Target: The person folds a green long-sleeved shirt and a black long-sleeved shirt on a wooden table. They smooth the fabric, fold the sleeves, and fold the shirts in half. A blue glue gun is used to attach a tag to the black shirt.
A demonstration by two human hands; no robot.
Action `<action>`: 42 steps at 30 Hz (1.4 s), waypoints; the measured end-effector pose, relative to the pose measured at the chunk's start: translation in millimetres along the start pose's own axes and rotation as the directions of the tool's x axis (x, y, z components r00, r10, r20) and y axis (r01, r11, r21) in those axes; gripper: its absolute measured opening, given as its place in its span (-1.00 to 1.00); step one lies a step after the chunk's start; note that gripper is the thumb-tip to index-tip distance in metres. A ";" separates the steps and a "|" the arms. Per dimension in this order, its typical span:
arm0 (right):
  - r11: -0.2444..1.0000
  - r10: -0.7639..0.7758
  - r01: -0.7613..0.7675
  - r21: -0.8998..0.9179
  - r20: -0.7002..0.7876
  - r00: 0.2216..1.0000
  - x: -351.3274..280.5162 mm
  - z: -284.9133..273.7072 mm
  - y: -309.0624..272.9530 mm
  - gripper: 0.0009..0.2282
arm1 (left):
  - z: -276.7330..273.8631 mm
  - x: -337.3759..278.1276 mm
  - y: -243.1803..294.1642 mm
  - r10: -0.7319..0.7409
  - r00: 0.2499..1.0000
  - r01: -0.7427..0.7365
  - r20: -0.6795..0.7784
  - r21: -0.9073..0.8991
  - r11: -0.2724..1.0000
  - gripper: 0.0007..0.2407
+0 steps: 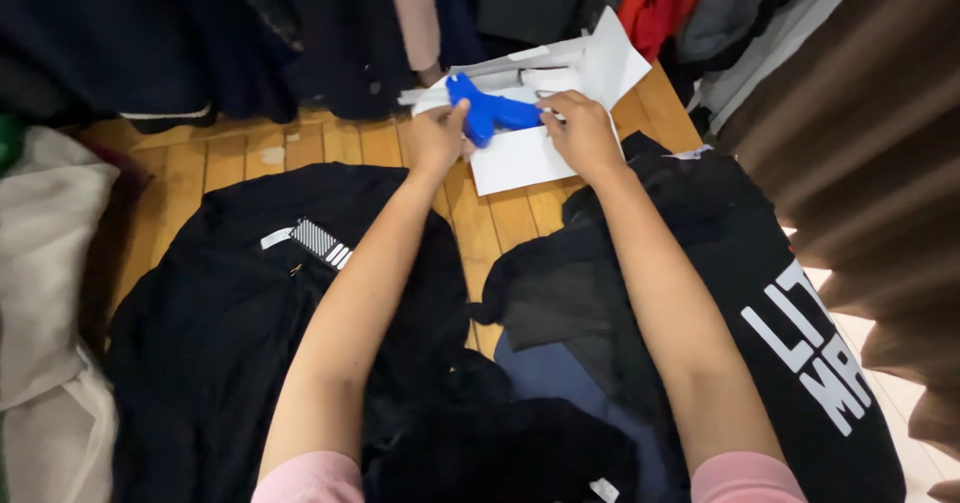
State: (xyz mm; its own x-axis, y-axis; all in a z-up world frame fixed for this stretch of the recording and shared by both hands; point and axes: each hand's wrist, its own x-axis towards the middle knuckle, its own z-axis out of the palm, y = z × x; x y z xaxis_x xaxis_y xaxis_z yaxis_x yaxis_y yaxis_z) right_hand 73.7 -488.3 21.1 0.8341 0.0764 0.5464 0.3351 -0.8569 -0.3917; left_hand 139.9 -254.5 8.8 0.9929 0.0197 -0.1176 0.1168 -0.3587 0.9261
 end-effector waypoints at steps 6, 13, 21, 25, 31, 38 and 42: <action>0.973 -0.120 0.119 -0.199 0.008 0.993 -1.9 23.5 32.5 -0.84 | -20.8 20.9 -36.1 0.109 0.985 -0.137 0.137 0.222 0.965 -0.72; 0.972 -0.203 0.190 -0.136 -0.088 0.975 -3.2 -6.7 -56.1 -0.89 | -210.9 -39.7 -86.3 0.462 0.883 -0.367 -0.085 0.488 0.792 -0.78; 0.952 -0.301 0.304 0.010 0.185 0.935 -27.3 55.4 -169.2 -0.91 | -391.7 -70.2 -212.8 0.405 0.866 -0.150 -0.294 0.619 0.771 -0.85; 0.986 -0.019 0.082 -0.147 0.390 0.921 -25.1 91.5 -198.1 -0.67 | -398.9 -79.3 -222.1 0.366 0.908 -0.140 -0.205 0.675 0.724 -0.72; 0.961 0.272 -0.271 -0.058 0.391 0.879 -12.4 135.0 -193.4 -0.73 | -388.5 -109.0 -184.1 0.092 0.980 0.060 -0.178 0.698 0.714 -0.53; 0.783 0.356 -0.466 0.413 0.317 0.879 -12.4 128.5 -147.4 -0.81 | -411.1 -84.5 -203.6 0.027 0.990 0.048 -0.137 0.514 0.856 -0.68; 0.782 0.343 -0.485 0.391 0.381 0.859 -11.1 96.6 -161.4 -0.78 | -404.1 -88.9 -208.4 0.312 0.907 -0.106 -0.282 0.564 0.819 -0.78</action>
State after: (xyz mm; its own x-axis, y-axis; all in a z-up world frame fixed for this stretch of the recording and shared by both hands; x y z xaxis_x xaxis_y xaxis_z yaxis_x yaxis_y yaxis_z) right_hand 52.7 -301.5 6.8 0.9980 -0.0339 0.0534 0.0288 -0.5080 -0.8609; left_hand 37.0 195.6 -28.9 0.9439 0.1692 0.2835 -0.0234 -0.8222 0.5687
